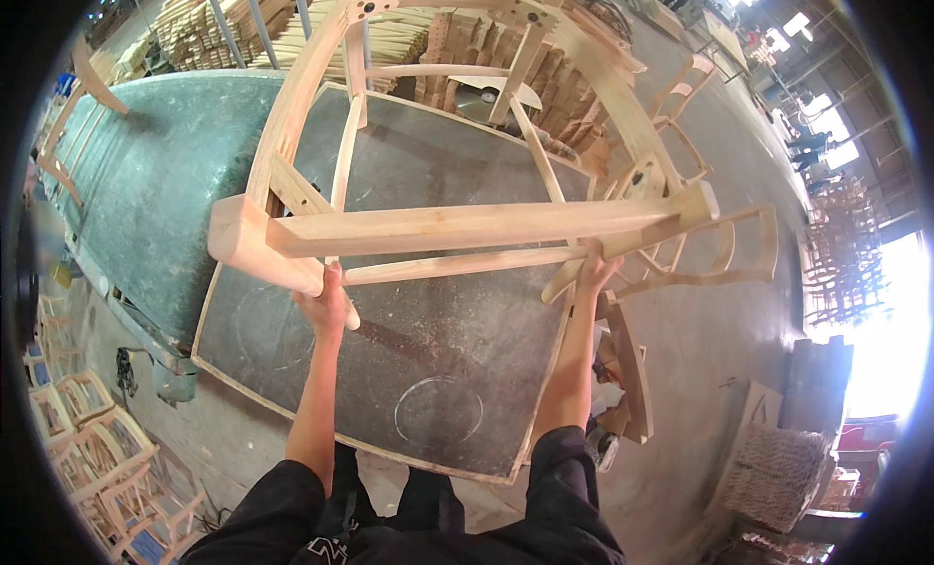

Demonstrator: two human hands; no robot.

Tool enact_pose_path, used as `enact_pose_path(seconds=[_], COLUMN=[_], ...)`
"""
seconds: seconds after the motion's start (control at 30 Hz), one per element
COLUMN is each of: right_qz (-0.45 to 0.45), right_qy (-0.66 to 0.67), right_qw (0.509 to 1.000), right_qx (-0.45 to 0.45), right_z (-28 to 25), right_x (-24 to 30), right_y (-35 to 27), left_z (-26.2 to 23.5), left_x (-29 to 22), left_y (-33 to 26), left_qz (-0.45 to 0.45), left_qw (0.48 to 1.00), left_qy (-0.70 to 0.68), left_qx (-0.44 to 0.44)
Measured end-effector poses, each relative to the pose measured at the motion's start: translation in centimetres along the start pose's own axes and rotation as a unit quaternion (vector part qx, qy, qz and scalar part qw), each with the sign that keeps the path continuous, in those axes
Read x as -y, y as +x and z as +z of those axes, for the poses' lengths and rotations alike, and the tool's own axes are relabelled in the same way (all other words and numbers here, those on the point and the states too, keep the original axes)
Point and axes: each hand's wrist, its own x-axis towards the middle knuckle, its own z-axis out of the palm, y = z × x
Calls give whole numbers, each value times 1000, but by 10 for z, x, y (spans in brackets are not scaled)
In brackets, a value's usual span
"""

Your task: The person assembles wooden chair frames by picking up components, aligning legs and backrests, and inserting them into place. The person then uses a power sander to smooth the edges of the assembled chair frame.

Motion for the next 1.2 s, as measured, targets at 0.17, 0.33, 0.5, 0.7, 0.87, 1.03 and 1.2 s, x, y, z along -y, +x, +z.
enact_pose_path(seconds=[0.17,0.33,0.5,0.7,0.87,1.03,1.2], right_qz=[-13,31,59,68,45,230,109], right_qy=[-7,-86,-83,-188,-172,-71,30], right_qw=[1000,996,994,973,979,969,988], right_qx=[5,-22,-50,-113,-101,-46,-106], right_z=[-5,4,9,-1,0,-14,-10], right_x=[0,88,210,264,262,300,411], right_y=[-1,-79,-188,-286,-298,-293,-227], left_z=[-14,-95,-253,-270,-268,-262,-249], left_x=[11,36,150,118,110,-8,-129], left_y=[13,44,94,93,99,90,126], left_qz=[-54,-63,-54,33,-11,-50,81], left_qw=[996,997,984,985,975,965,973], left_qy=[61,10,21,46,-35,-45,-112], left_qx=[28,31,167,164,217,252,183])
